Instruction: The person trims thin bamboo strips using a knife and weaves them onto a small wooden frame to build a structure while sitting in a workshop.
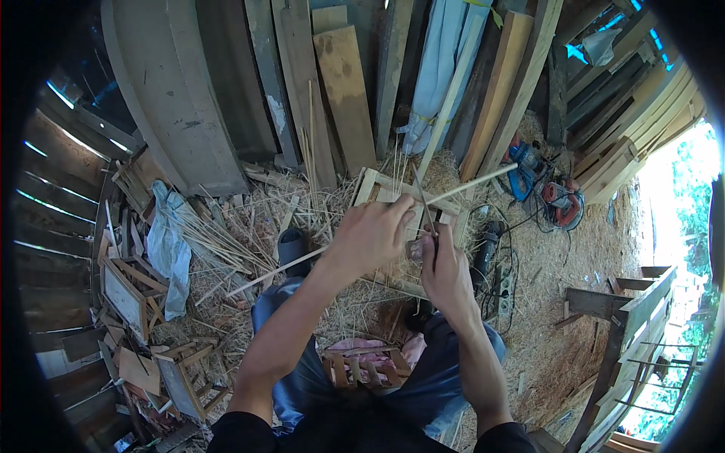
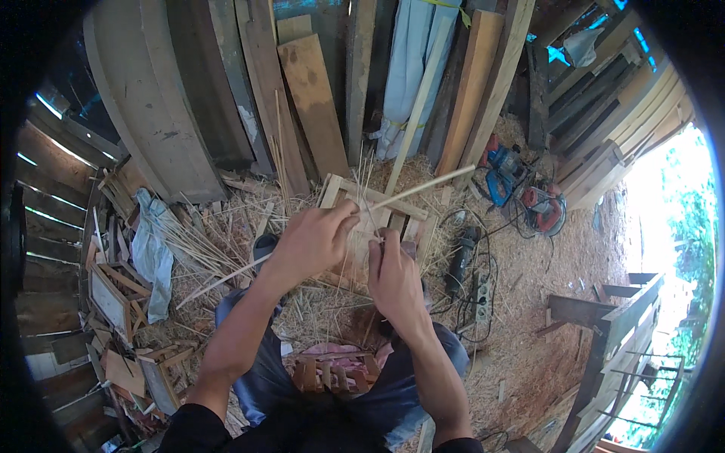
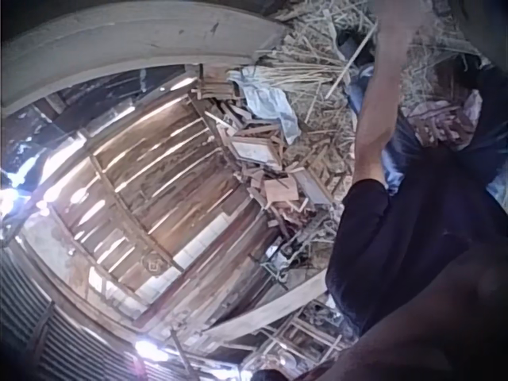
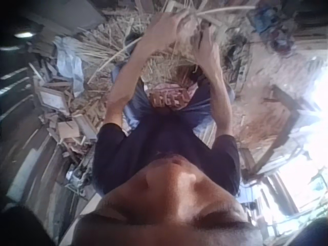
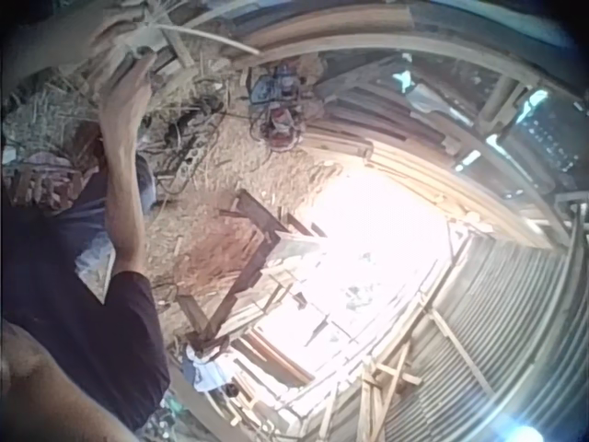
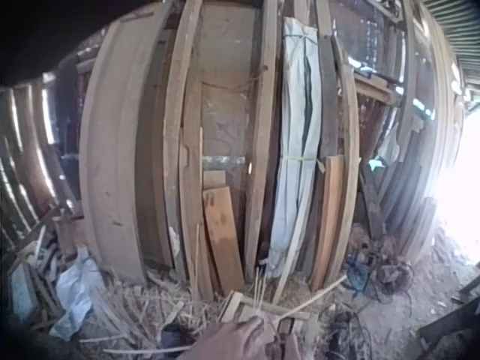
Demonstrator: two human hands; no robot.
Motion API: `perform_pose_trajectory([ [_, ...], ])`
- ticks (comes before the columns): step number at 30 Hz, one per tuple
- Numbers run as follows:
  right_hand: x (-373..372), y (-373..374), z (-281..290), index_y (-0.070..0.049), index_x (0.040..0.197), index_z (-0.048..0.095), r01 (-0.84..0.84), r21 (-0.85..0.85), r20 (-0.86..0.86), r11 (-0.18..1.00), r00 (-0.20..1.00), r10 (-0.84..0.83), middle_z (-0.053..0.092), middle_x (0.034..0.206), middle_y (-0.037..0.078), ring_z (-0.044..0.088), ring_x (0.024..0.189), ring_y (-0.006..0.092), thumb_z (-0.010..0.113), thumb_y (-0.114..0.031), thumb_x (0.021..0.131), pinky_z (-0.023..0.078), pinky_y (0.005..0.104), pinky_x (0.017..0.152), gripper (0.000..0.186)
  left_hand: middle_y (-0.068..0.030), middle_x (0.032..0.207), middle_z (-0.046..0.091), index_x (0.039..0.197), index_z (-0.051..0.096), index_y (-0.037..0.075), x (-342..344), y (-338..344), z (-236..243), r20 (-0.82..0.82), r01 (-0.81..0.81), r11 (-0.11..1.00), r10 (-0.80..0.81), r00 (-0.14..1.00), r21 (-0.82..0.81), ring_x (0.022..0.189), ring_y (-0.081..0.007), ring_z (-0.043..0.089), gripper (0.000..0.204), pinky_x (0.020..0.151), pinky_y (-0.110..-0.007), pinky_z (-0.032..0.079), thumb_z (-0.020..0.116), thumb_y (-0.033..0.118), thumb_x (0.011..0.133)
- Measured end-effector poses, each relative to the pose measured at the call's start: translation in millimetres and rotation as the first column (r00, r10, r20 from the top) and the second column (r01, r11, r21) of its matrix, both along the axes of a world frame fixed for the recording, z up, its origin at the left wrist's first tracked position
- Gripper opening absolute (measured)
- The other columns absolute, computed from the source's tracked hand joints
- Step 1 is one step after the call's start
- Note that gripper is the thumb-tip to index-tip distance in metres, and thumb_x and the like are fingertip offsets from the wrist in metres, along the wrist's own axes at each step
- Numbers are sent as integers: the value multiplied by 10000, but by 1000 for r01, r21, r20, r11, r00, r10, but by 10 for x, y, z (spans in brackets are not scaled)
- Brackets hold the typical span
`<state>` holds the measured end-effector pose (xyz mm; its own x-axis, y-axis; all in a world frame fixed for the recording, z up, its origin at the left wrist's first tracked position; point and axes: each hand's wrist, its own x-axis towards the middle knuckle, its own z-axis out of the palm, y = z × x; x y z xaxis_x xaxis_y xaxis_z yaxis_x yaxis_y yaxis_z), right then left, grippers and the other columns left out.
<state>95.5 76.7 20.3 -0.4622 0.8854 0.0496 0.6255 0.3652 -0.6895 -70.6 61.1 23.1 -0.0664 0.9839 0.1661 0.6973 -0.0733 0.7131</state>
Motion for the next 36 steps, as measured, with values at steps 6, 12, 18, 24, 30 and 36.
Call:
perform_pose_trajectory([
  [6, 94, -40, -50, 19, 1014, 399, -33, -8, 53, 999, 998, 34, 588, 720, 310, 576, 671, 500, 449, -111, 968, 422, 558, 545, 147, -123, 803, 639, 875, 617, 54, -96, 43, -77, -67, -122, 985, 130, 989, 120, 675, -382, 605, 102, 593, -451, 475, 600, 153, 863],
  [12, 24, -58, -23, 27, 955, 376, 43, -70, 105, 997, 994, -35, 557, 616, 307, 566, 601, 498, 434, -134, 980, 418, 561, 506, 172, -68, 795, 633, 856, 643, 75, -45, 64, -116, -170, -53, 972, 93, 981, 227, 615, -321, 608, 102, 536, -398, 485, 625, 175, 845],
  [18, 65, -103, -59, 33, 937, 367, 52, -37, 95, 998, 994, -49, 561, 614, 308, 567, 596, 498, 422, -135, 984, 420, 561, 501, 183, -44, 755, 627, 827, 642, 89, -7, 41, -50, -290, 41, 965, 37, 956, 258, 590, -279, 619, 100, 508, -369, 485, 619, 184, 849],
  [24, 60, -158, -94, 33, 921, 371, 62, -28, 116, 998, 992, -58, 561, 623, 313, 563, 599, 501, 413, -144, 987, 420, 559, 505, 193, -61, 712, 622, 837, 635, 93, -19, -3, -63, -321, 107, 965, -26, 947, 238, 595, -272, 626, 108, 521, -376, 488, 600, 193, 860],
  [30, 38, -155, -97, 31, 921, 367, 52, -42, 113, 998, 992, -47, 553, 612, 314, 556, 590, 502, 405, -144, 989, 415, 559, 502, 191, -93, 697, 622, 822, 633, 75, -23, -25, -89, -372, 115, 980, -47, 927, 161, 626, -308, 632, 142, 577, -409, 493, 584, 199, 871],
  [36, 34, -161, -137, 35, 923, 370, 50, -68, 94, 996, 995, -44, 554, 613, 314, 557, 587, 501, 412, -144, 986, 422, 558, 497, 194, -128, 676, 626, 782, 633, 58, -53, -27, -67, -320, 121, 991, -95, 943, 61, 656, -352, 621, 195, 598, -438, 490, 584, 223, 873],
])
